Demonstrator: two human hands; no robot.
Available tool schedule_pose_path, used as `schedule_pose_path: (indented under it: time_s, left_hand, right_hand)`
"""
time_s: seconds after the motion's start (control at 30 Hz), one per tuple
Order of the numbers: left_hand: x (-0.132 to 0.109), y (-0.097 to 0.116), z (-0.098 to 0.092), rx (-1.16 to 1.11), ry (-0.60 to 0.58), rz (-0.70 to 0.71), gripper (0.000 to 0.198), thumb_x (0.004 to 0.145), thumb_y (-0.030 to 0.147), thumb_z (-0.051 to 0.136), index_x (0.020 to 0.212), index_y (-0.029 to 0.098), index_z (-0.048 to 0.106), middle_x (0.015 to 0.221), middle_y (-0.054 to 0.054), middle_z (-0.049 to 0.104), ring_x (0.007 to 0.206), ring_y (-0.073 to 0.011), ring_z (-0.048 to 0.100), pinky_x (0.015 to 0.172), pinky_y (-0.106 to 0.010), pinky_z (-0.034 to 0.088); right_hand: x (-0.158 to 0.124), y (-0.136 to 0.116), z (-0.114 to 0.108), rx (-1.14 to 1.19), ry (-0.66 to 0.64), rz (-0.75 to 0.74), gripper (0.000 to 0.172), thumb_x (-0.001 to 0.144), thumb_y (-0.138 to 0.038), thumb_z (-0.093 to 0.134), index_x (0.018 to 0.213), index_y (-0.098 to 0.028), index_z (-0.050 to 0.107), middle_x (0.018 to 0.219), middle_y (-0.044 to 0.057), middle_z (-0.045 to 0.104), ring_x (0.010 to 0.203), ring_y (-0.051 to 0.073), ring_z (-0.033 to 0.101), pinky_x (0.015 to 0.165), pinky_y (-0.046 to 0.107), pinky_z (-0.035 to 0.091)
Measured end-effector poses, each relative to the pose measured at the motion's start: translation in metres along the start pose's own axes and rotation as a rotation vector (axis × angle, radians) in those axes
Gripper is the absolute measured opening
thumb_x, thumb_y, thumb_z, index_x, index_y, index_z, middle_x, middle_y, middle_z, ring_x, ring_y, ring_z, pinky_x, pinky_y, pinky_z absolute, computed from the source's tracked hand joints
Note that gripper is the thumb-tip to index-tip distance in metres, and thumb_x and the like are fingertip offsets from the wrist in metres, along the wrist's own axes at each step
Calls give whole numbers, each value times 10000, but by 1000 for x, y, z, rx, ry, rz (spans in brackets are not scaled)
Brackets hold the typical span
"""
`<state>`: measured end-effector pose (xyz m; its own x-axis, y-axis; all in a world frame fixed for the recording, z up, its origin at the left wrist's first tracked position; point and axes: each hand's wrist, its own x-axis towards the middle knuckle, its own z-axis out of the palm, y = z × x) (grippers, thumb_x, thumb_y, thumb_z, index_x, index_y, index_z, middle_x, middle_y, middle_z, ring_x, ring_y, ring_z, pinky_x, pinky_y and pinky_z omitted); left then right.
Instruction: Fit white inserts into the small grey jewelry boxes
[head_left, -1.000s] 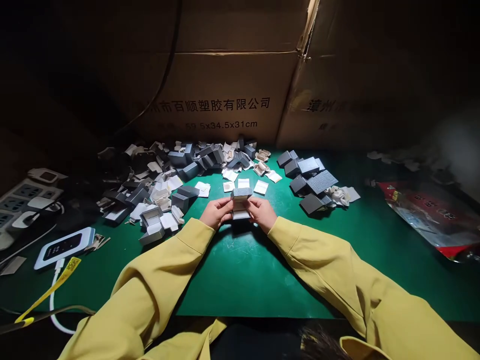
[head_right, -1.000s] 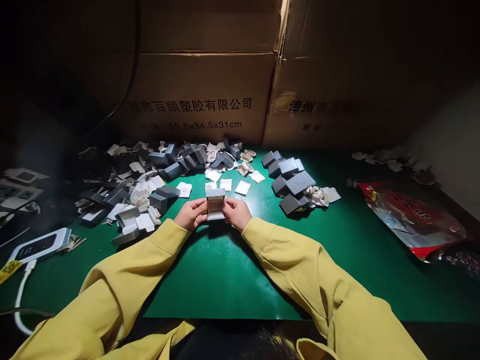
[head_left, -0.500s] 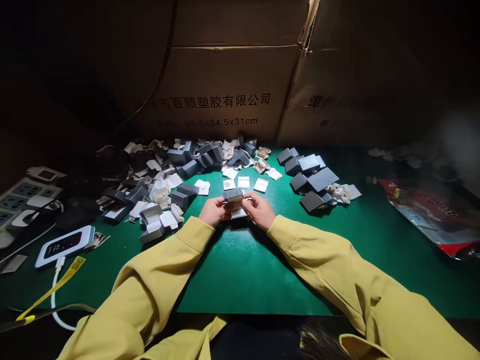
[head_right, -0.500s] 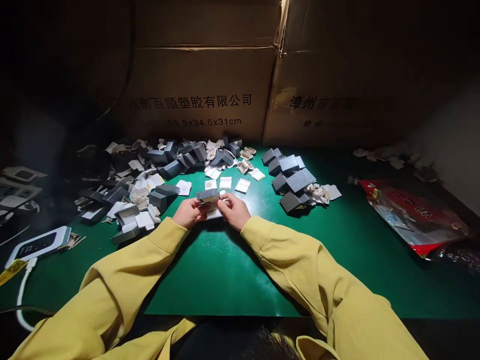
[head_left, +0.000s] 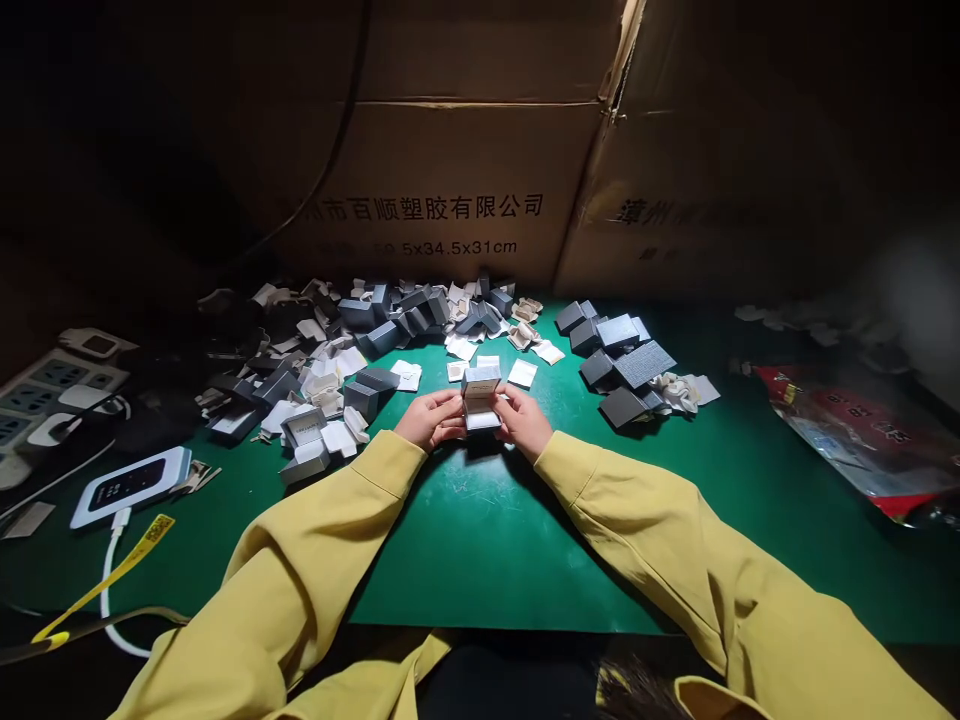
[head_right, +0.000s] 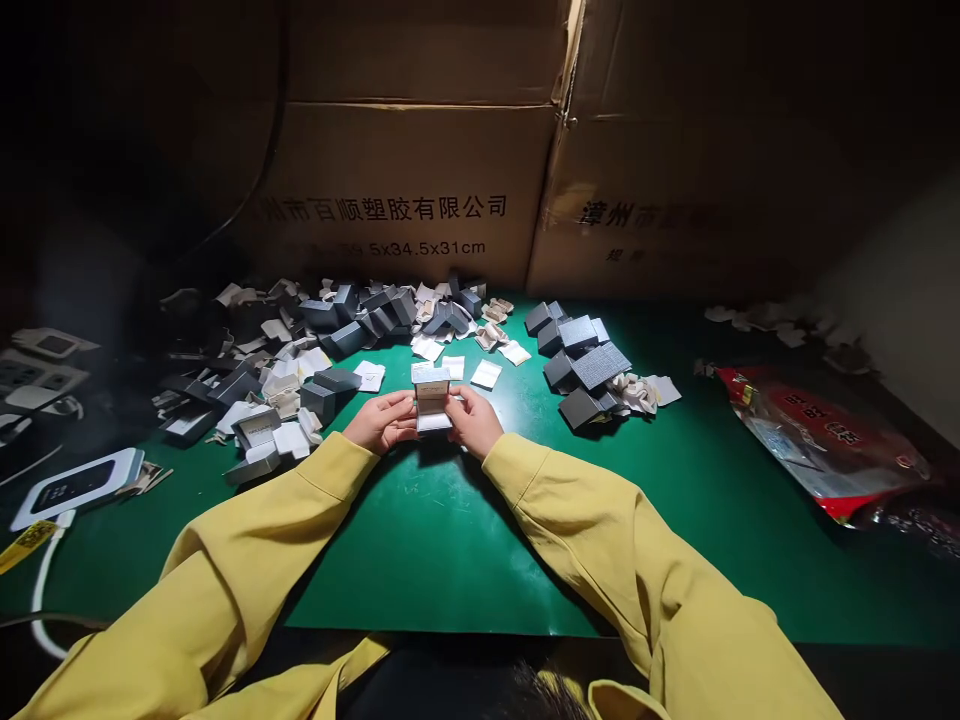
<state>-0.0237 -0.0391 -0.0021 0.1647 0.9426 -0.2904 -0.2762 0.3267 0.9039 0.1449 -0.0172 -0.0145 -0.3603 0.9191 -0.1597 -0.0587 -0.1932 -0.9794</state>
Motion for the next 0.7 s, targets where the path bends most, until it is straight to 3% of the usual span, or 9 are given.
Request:
schedule_pose_path:
  time_s: [0.17, 0.23, 0.33, 0.43, 0.7]
  left_hand:
    - [-2, 0, 7, 40, 143, -37, 536, 481, 392, 858, 881, 103, 648, 643, -24, 649, 539, -120, 611, 493, -218, 490]
    - [-1, 0, 8, 80, 181, -47, 461, 486, 382, 838, 801, 111, 639, 605, -11, 634, 497, -108, 582, 456, -212, 474]
    - [-1, 1, 10, 150, 182, -92, 341, 506, 349, 805, 652, 135, 584, 498, 26, 570, 418, -88, 512, 422, -222, 466]
    - [-2, 1, 11, 190, 154, -107, 299, 545, 330, 772, 594, 152, 537, 464, 36, 543, 396, -85, 488, 414, -231, 466]
    - [-7, 3, 16, 222, 130, -83, 284, 576, 317, 742, 559, 157, 508, 430, 49, 495, 385, -75, 469, 416, -213, 446]
  right_hand:
    - [-3, -2, 0, -195, -23, -65, 279, 756, -498, 528, 795, -222, 532, 396, -104, 412, 327, 89, 396, 388, 222, 344]
    - [-4, -3, -3, -360, 13, -142, 245, 757, -459, 533, 780, -216, 548, 432, -81, 483, 367, 98, 447, 425, 226, 366]
    - [-3, -5, -6, -545, 162, -298, 271, 701, -389, 603, 901, -208, 580, 686, -25, 648, 477, 104, 527, 520, 238, 437]
    - [-2, -6, -8, -624, 235, -437, 357, 683, -344, 616, 1013, -211, 590, 850, 1, 681, 571, 117, 584, 636, 253, 486]
    - [-3, -5, -7, -634, 289, -413, 235, 666, -344, 604, 856, -210, 637, 678, -17, 670, 573, 136, 598, 629, 250, 479]
